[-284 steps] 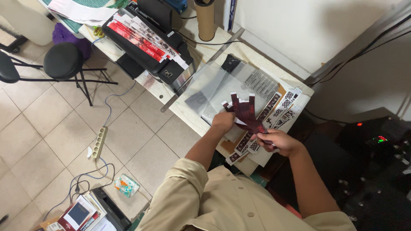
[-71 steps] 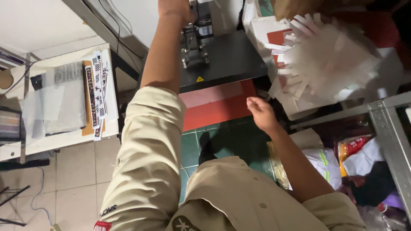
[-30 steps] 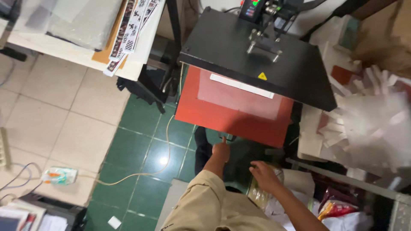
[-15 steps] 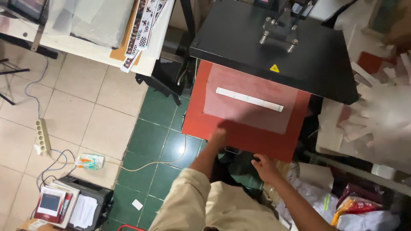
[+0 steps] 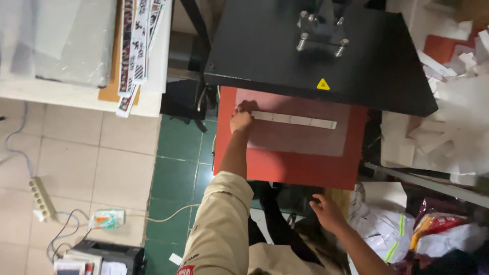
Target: The person places printed sticker strips onto a heat press, closes the press, and then removes the strips to peel off the backing film. The person repeats this process with multiple sticker strips, stacking the finished items on the table.
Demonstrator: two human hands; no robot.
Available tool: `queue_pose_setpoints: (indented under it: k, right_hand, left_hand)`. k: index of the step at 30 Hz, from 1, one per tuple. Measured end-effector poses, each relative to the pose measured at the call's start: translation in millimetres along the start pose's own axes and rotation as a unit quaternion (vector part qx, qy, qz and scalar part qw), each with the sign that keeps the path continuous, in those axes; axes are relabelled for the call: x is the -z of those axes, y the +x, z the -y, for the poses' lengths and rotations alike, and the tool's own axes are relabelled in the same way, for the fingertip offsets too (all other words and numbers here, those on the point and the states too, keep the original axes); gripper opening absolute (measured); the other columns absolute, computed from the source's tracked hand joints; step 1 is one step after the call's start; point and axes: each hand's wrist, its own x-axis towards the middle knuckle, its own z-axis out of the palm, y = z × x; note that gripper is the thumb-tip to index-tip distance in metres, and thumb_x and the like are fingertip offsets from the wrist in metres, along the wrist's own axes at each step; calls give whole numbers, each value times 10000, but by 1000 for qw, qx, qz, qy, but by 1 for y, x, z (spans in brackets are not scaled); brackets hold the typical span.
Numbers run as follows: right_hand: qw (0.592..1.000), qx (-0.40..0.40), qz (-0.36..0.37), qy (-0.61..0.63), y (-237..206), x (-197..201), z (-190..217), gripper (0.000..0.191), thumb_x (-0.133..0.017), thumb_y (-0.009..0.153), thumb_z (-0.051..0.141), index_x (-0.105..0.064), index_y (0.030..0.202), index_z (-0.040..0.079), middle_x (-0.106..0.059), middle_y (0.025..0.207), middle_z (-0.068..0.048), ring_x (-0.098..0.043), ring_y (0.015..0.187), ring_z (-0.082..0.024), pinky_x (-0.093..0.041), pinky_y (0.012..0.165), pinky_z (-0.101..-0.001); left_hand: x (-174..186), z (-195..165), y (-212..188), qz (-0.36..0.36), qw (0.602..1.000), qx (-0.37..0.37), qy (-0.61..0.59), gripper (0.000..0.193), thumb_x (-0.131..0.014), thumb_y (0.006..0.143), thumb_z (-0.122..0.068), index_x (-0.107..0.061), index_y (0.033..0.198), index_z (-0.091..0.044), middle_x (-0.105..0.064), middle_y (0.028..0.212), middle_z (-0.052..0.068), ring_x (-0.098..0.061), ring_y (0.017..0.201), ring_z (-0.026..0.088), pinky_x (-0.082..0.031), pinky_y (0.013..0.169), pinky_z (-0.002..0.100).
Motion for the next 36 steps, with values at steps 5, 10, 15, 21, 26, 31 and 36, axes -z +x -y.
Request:
queue_pose_setpoints:
  k: [5, 10, 15, 21, 26, 31, 36]
  right_hand:
    - [999, -2, 37, 4, 2, -8, 15, 575, -558, 988, 461, -524, 1429, 93, -761, 1132, -153, -751, 1040, -277, -588, 896, -408]
    - [1000, 9, 8, 19, -2, -24, 32, 582, -585, 960, 461, -536, 1420, 108, -764, 1120, -146, -751, 1030, -284, -590, 886, -412]
    - [997, 73, -18, 11, -11, -30, 50, 554, -601, 965, 449, -564, 1374, 78, -639, 1281, -144, -703, 1058, -301, -570, 875, -426]
    - [988, 130, -74, 33, -24, -26, 85, 458, -635, 960, 394, -648, 1289, 74, -740, 1132, -117, -728, 1011, -272, -568, 881, -410]
    - [968, 178, -157, 86, -40, -27, 120, 345, -690, 977, 321, -702, 1223, 80, -753, 1072, -123, -732, 997, -258, -568, 860, -387]
    - [942, 203, -264, 39, -73, -15, 169, 359, -750, 918, 288, -694, 1196, 68, -708, 1094, -135, -703, 918, -296, -561, 829, -391]
    - [820, 376, -422, -85, -108, 34, 222, 382, -785, 845, 216, -693, 1186, 71, -689, 1162, -155, -672, 1010, -371, -541, 829, -452]
  left_hand:
    - [-8, 1, -4, -81, 995, -54, 16, 364, -482, 964, -161, -602, 1307, -194, -558, 1345, 119, -536, 1256, 329, -485, 968, 490]
    - [-19, 10, -1, -130, 984, -91, 77, 325, -498, 953, -194, -630, 1246, -144, -569, 1327, 129, -523, 1286, 338, -486, 957, 489]
    - [-33, 19, -52, -258, 943, -209, 34, 243, -546, 925, -180, -678, 1092, -63, -583, 1425, 216, -526, 1270, 361, -481, 873, 492]
    - [-25, 12, -172, -173, 943, -274, -78, 223, -612, 825, -125, -750, 1000, -123, -695, 1019, 113, -646, 975, 335, -491, 886, 503]
    - [3, 1, -229, -146, 938, -297, -107, 151, -641, 817, -110, -735, 935, -114, -707, 993, 96, -660, 968, 324, -503, 841, 475]
    - [52, -15, -233, -136, 920, -362, -61, 114, -660, 823, -118, -693, 924, -75, -710, 986, 147, -686, 898, 356, -540, 809, 468]
    - [131, -41, -243, -109, 889, -411, -170, 215, -717, 804, -130, -661, 1008, -88, -721, 882, 164, -681, 820, 406, -528, 723, 524]
